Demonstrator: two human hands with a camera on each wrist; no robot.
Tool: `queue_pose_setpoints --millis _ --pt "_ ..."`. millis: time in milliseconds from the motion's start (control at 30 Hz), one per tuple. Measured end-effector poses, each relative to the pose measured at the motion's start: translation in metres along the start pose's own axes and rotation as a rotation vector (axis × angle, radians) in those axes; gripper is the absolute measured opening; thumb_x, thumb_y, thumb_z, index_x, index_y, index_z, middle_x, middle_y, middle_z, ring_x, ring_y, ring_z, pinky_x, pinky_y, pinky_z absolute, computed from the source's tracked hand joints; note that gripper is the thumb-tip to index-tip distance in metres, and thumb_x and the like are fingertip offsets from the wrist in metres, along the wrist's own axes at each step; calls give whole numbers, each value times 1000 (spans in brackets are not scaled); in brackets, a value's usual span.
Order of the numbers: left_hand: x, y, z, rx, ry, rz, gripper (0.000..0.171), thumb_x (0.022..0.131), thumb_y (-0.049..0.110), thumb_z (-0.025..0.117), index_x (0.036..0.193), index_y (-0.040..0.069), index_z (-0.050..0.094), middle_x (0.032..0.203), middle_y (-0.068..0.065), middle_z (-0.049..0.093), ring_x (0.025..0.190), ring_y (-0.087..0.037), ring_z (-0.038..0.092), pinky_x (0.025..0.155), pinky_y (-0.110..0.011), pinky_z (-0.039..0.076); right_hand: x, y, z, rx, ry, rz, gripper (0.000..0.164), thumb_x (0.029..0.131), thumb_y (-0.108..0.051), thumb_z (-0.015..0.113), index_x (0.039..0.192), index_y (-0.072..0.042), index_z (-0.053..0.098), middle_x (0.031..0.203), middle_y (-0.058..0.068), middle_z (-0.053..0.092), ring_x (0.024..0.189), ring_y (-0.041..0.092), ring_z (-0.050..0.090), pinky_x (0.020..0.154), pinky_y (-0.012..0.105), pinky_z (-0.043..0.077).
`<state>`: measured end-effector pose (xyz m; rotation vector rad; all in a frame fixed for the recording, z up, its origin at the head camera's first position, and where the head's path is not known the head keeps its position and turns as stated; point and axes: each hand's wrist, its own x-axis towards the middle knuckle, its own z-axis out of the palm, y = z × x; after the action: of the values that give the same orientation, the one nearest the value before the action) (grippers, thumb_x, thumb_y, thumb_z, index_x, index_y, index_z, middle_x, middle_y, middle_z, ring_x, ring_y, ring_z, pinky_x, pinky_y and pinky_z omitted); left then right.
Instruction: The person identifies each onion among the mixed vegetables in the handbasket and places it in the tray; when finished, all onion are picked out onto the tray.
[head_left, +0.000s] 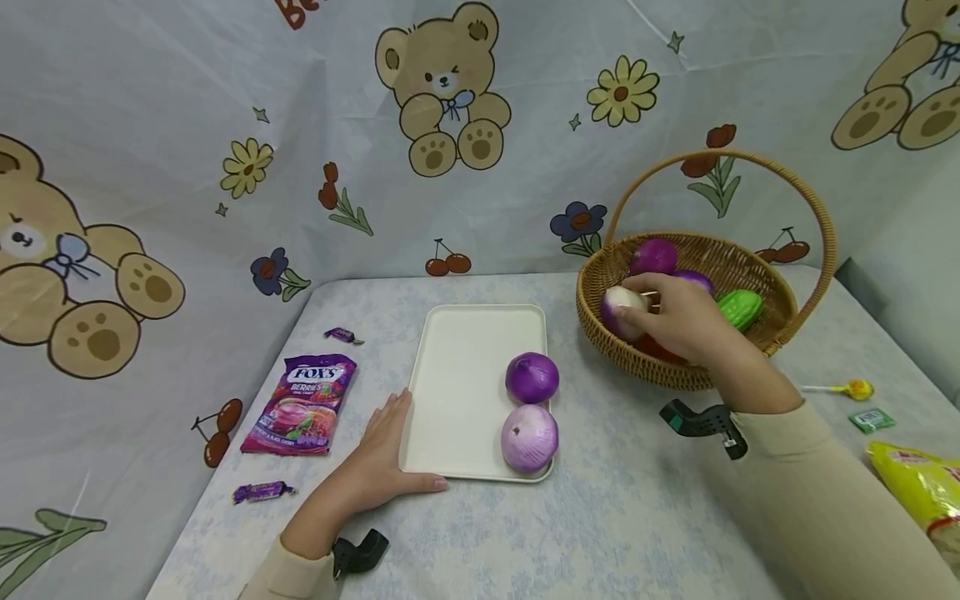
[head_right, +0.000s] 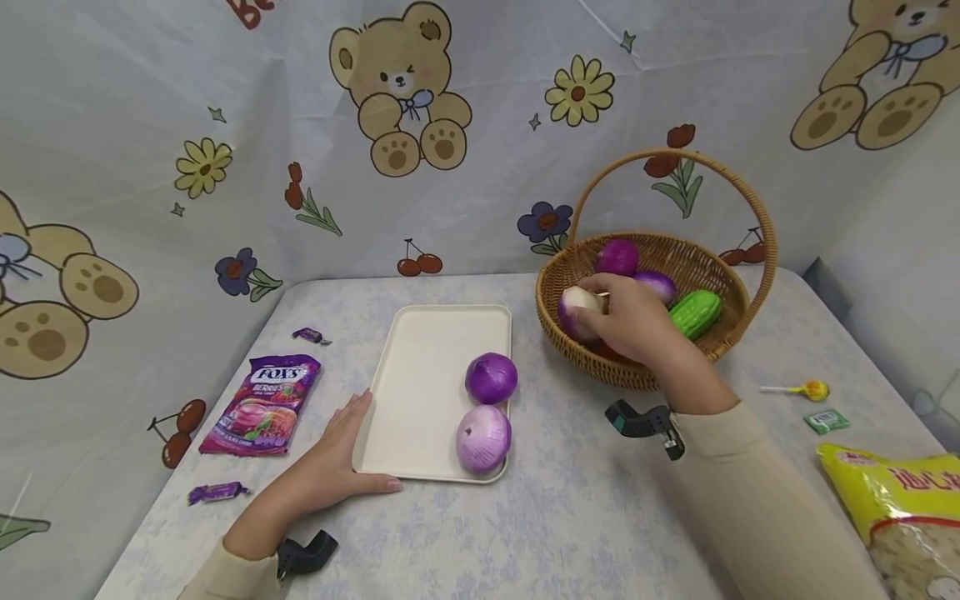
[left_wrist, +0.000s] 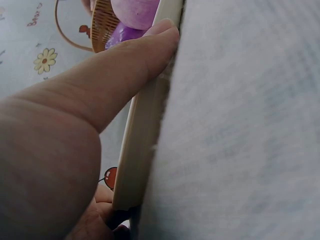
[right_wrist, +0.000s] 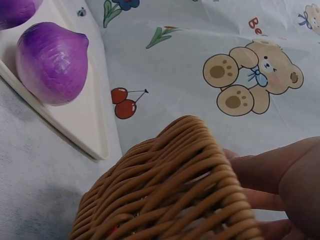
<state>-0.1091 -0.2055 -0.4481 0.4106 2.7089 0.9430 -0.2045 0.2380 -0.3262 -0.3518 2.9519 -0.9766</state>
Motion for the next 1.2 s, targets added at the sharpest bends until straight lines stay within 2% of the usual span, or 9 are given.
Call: queue_pose_setpoints --millis 200,600,900,1033,1200 --pt "0 0 0 9 4 8 145 71 66 91 167 -3 6 173 -21 9 159 -35 -3 125 -53 -3 0 -3 -4 -5 44 9 58 102 -36 73 145 0 59 132 29 62 118 45 55 100 64 48" --pt "0 -1 0 17 2 7 146 70 68 90 167 -2 6 173 -20 9 159 -35 -3 125 -54 -3 -1 -15 -18 36 38 25 63 104 -39 69 151 -1 52 142 30 55 127 48 52 103 66 47" --pt "0 -2 1 18 1 -1 147 70 68 90 167 -2 6 173 -20 8 159 -35 -3 125 -53 -3 1 -35 -12 62 111 -62 54 102 -36 72 144 -3 60 124 21 66 105 36 59 93 55 54" --pt "0 -2 0 18 5 4 146 70 68 90 167 -2 6 173 -20 8 159 -35 -3 125 -54 -3 5 -46 -6 95 119 -102 52 102 -36 73 143 -6 63 124 19 68 107 34 64 93 54 56" --pt "0 -2 0 9 12 7 146 70 68 90 167 -1 6 173 -19 8 159 -35 -3 125 -54 -2 11 -60 8 164 109 -154 51 102 -32 74 142 -4 63 132 19 66 116 37 66 95 54 57"
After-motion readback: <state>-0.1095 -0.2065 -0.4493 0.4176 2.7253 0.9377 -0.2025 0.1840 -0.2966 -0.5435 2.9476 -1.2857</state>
